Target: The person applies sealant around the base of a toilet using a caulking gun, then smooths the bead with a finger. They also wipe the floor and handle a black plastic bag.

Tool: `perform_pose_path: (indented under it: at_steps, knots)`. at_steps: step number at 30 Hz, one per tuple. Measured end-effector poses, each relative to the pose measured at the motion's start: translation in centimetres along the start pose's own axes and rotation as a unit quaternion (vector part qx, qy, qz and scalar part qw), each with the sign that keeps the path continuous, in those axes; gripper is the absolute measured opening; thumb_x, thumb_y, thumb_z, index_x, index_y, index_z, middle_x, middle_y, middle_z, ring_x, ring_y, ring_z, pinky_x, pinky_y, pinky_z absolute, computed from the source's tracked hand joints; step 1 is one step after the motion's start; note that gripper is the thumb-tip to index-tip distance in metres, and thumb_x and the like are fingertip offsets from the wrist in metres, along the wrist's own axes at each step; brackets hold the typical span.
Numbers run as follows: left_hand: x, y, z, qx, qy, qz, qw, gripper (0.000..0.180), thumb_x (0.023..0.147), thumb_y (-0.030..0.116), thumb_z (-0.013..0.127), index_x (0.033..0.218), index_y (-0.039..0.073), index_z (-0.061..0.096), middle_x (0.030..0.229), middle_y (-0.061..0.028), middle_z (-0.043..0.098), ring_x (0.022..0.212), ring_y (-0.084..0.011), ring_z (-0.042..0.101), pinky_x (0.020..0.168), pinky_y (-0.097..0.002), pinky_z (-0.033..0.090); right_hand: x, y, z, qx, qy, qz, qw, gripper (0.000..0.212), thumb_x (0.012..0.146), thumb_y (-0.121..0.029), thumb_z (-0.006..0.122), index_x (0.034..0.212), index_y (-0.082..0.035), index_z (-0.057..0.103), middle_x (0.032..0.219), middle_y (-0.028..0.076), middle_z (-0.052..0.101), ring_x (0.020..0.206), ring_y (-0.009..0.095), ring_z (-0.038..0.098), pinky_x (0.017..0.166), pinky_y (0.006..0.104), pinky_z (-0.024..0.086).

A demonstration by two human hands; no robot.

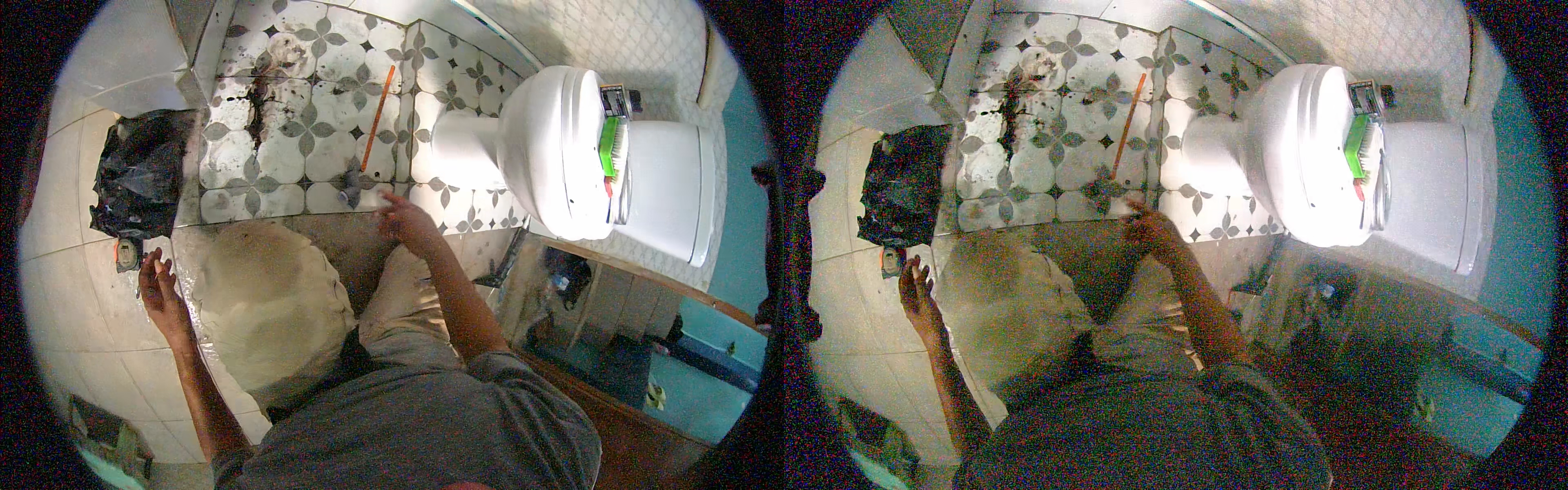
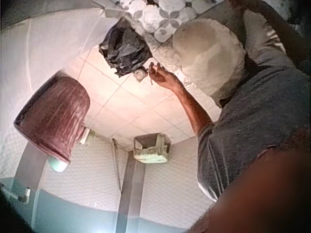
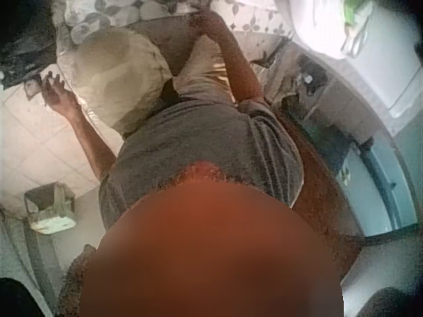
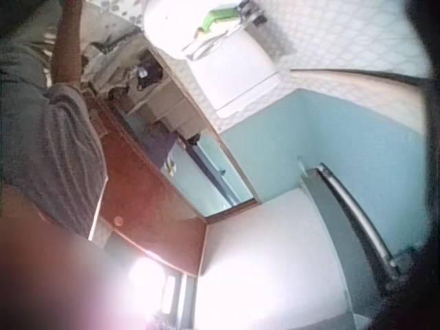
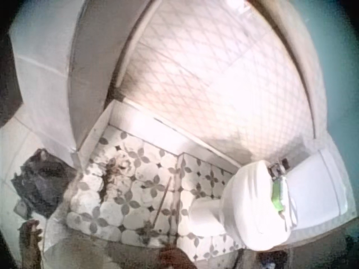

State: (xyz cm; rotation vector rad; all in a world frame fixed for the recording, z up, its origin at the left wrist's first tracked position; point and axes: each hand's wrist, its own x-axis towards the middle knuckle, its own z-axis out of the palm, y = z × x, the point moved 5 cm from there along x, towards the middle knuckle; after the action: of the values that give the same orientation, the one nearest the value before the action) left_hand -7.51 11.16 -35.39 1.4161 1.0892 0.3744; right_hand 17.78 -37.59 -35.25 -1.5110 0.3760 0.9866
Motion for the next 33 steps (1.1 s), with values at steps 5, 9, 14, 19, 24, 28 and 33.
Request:
perform_pose_path:
  at_steps: [5,9,14,19,24,28,33]
  knots:
    - [1.0,2.9,0.6,0.019,-0.006,0.039,0.999,0.043,0.112,0.037,0.058,0.141,0.005,0.062,0.140,-0.0082,0.067,0.121,-0.0225,0.065,0.105,-0.0404,0.050,0.0,-3.3,1.5,0.236,-0.053,-0.054,0.969,0.076,0.097,-0.007,0.059,0.168,-0.013,0.031,0.129,0.016,0.066,0.109,0.030,0.070,0.097,0.0433,0.060]
    - [2.5,2.6,-0.1,0.046,-0.009,0.041,0.998,0.045,0.111,0.038,0.060,0.141,0.004,0.061,0.140,-0.0085,0.067,0.120,-0.0229,0.066,0.103,-0.0393,0.051,0.0,-4.5,3.2,0.275,-0.099,-0.082,0.953,0.077,0.095,-0.012,0.065,0.166,-0.013,0.034,0.127,0.015,0.066,0.108,0.028,0.070,0.095,0.0424,0.059]
    - [4.5,1.7,-1.5,0.050,0.046,0.046,0.997,0.044,0.110,0.032,0.063,0.142,0.002,0.060,0.140,-0.0126,0.066,0.123,-0.0236,0.066,0.105,-0.0378,0.052,0.8,-4.0,3.3,0.069,-0.040,-0.061,0.995,0.077,0.095,-0.021,0.070,0.164,-0.011,0.039,0.125,0.015,0.068,0.105,0.025,0.069,0.095,0.0404,0.057]
    - [4.3,5.6,0.7,0.124,0.026,0.197,0.972,0.034,0.111,0.021,0.061,0.137,-0.001,0.064,0.137,-0.0145,0.068,0.120,-0.0215,0.066,0.104,-0.0360,0.052,0.8,-1.1,1.6,-0.088,0.014,0.003,0.996,0.068,0.099,-0.016,0.065,0.162,-0.007,0.043,0.123,0.013,0.070,0.103,0.022,0.069,0.094,0.0360,0.057]
    - [5.4,7.4,9.7,0.128,-0.090,0.290,0.944,0.030,0.107,0.017,0.066,0.132,-0.001,0.066,0.131,-0.0153,0.070,0.121,-0.0251,0.066,0.105,-0.0370,0.051,0.4,0.0,0.6,-0.190,0.035,0.032,0.981,0.057,0.101,-0.014,0.062,0.157,-0.006,0.052,0.126,0.014,0.071,0.099,0.022,0.070,0.090,0.0335,0.058]
    - [8.3,5.7,20.8,0.230,-0.163,0.451,0.847,0.041,0.100,0.015,0.070,0.138,0.001,0.062,0.140,-0.0179,0.067,0.130,-0.0391,0.062,0.113,-0.0492,0.047,-0.4,-3.1,0.7,-0.356,0.041,0.009,0.933,0.053,0.103,-0.019,0.061,0.155,-0.009,0.055,0.124,0.016,0.072,0.098,0.022,0.071,0.090,0.0358,0.058]
    - [11.4,2.7,29.8,0.270,-0.225,0.482,0.803,0.054,0.101,0.024,0.068,0.150,0.004,0.053,0.161,-0.0179,0.049,0.148,-0.0393,0.046,0.124,-0.0553,0.034,-1.6,-9.6,0.4,-0.526,0.132,-0.071,0.837,0.048,0.104,-0.019,0.058,0.152,-0.012,0.058,0.113,0.016,0.076,0.091,0.021,0.072,0.087,0.0391,0.058]
